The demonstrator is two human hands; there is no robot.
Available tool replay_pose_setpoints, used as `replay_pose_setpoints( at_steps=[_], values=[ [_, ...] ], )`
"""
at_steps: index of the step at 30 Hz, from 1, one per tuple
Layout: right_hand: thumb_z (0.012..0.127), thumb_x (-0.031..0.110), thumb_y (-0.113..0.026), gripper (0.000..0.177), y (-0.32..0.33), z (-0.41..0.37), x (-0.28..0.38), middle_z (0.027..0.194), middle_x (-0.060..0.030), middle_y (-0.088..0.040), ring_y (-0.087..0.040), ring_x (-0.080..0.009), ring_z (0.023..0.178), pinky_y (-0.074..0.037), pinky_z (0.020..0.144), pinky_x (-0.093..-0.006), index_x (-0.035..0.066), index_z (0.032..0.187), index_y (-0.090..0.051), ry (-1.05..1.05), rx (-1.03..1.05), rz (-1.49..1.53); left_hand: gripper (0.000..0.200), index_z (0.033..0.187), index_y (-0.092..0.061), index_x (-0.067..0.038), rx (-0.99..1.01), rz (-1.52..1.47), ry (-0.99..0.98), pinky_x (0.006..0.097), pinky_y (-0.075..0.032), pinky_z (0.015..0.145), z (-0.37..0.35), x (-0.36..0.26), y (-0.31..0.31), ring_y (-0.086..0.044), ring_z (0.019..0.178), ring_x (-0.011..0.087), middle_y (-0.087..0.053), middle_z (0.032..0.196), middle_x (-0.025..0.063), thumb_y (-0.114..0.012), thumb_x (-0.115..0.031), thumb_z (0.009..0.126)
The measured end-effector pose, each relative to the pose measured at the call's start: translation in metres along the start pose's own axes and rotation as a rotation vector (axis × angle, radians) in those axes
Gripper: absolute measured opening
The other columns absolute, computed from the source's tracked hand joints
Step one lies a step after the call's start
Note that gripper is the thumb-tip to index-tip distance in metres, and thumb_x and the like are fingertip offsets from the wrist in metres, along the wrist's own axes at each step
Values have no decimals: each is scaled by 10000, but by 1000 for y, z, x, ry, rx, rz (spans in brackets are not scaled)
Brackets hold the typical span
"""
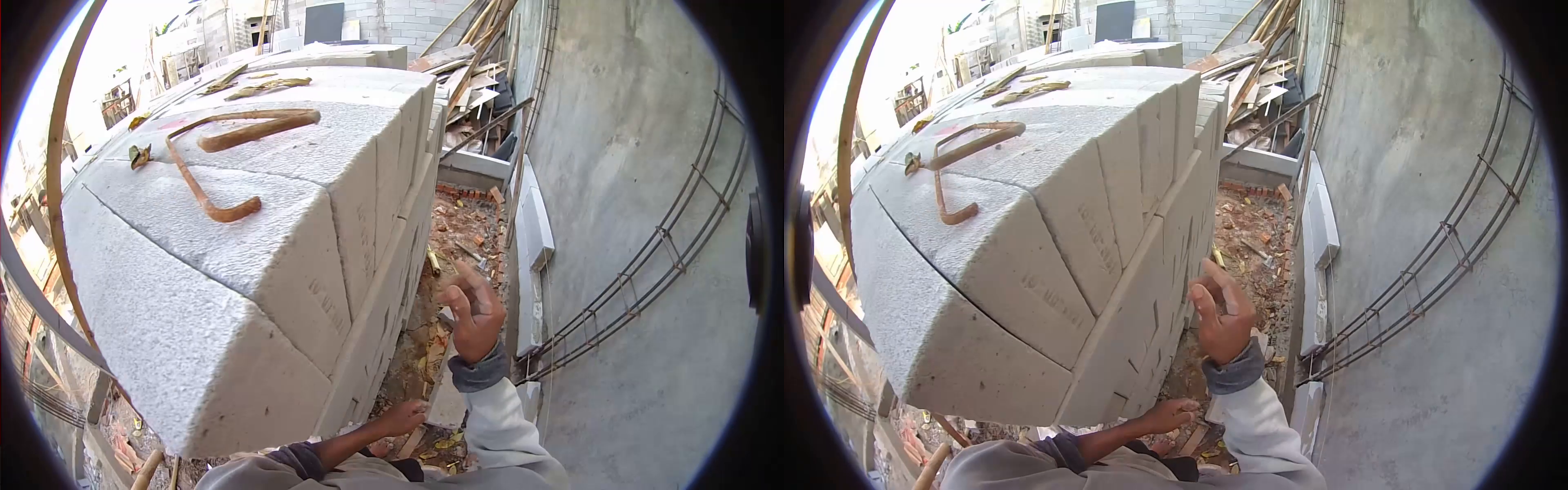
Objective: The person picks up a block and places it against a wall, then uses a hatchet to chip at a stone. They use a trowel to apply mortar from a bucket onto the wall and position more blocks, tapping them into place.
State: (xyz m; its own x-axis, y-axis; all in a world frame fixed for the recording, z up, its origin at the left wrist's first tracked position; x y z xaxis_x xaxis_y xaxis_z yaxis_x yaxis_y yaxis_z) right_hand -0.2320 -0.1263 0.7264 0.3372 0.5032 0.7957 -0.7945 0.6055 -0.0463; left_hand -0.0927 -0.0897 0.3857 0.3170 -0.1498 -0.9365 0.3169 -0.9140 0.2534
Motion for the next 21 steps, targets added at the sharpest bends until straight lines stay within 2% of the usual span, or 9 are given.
replay_pose_setpoints(
  at_steps=[4, 7, 10, 12, 15, 17, 18, 20, 21],
  values=[
    [972, 228, -622, 445, -54, 42, 107, 1010, -125, -668, -632, -150, 792, -526, 714, -296, -77, 1292, -565, 305, 71, 68, 470, 1403, -506, -34, 101, -7, -136, 357, -443, 1029, -75, -109, 25, -592, 1207, 243, -611, 1316, 176, -549, -284, 1007],
    [988, 404, -581, 580, -74, 27, 159, 1133, -168, -621, -631, -208, 949, -530, 808, -345, -74, 1314, -543, 565, 94, 44, 515, 1418, -498, -34, 158, -95, -218, 378, -411, 1057, -145, -183, 45, -569, 1244, 301, -604, 1308, 213, -573, -323, 999],
    [989, 525, -515, 731, -80, -2, 168, 1316, -216, -506, -552, -288, 1177, -485, 978, -402, -64, 1414, -431, 621, 168, 74, 537, 1439, -473, -25, 203, -153, -355, 385, -397, 1070, -195, -221, 54, -556, 1266, 307, -585, 1348, 209, -591, -295, 990],
    [977, 579, -495, 838, -85, -28, 182, 1443, -228, -362, -431, -314, 1325, -385, 1113, -429, -40, 1499, -281, 657, 184, 225, 537, 1439, -471, -14, 201, -141, -491, 394, -390, 1080, -228, -240, 64, -557, 1269, 317, -570, 1376, 213, -607, -254, 978],
    [912, 668, -534, 1036, -91, -71, 198, 1587, -235, -142, -214, -361, 1475, -280, 1187, -477, 52, 1578, -34, 728, 219, 117, 547, 1381, -509, 64, 99, -374, -719, 427, -385, 1092, -289, -259, 110, -562, 1267, 333, -563, 1379, 242, -657, -206, 928],
    [868, 730, -536, 1131, -102, -89, 198, 1619, -245, -75, -137, -380, 1504, -216, 1204, -500, 51, 1581, 20, 639, 202, 87, 499, 1191, -620, 139, -324, -523, -941, 494, -489, 998, -341, -276, 164, -656, 1120, 375, -643, 1200, 314, -718, -217, 855],
    [848, 762, -526, 1170, -110, -94, 191, 1620, -257, -75, -127, -384, 1507, -185, 1209, -506, 26, 1575, 20, 602, 180, 74, 450, 1163, -629, 106, -596, -496, -1014, 472, -539, 934, -364, -268, 194, -698, 1022, 370, -669, 1137, 306, -684, -247, 889],
    [824, 799, -517, 1226, -121, -95, 187, 1624, -266, -45, -89, -392, 1513, -135, 1214, -523, -5, 1566, 38, 528, 166, 64, 435, 1169, -608, 72, -1219, -297, -964, 391, -561, 901, -414, -264, 249, -705, 1016, 314, -686, 1140, 243, -588, -312, 965],
    [820, 803, -517, 1241, -125, -95, 187, 1627, -262, -16, -62, -394, 1515, -115, 1215, -534, -10, 1562, 56, 487, 175, 68, 437, 1203, -602, 60, -1455, -302, -900, 383, -525, 962, -430, -260, 270, -678, 1086, 282, -676, 1195, 206, -552, -312, 979]
  ],
)
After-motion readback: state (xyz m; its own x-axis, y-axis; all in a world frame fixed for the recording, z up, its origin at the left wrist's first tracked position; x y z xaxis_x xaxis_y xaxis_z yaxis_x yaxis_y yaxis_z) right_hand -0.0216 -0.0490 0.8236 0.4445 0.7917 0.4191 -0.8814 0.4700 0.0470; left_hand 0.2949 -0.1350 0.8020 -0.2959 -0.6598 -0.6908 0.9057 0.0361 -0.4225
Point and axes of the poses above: each hand's wrist, its own z-axis towards the middle knuckle, its own y-axis out of the back of the hand, x = y × z, the point moved 7 cm from there along z, towards the middle knuckle
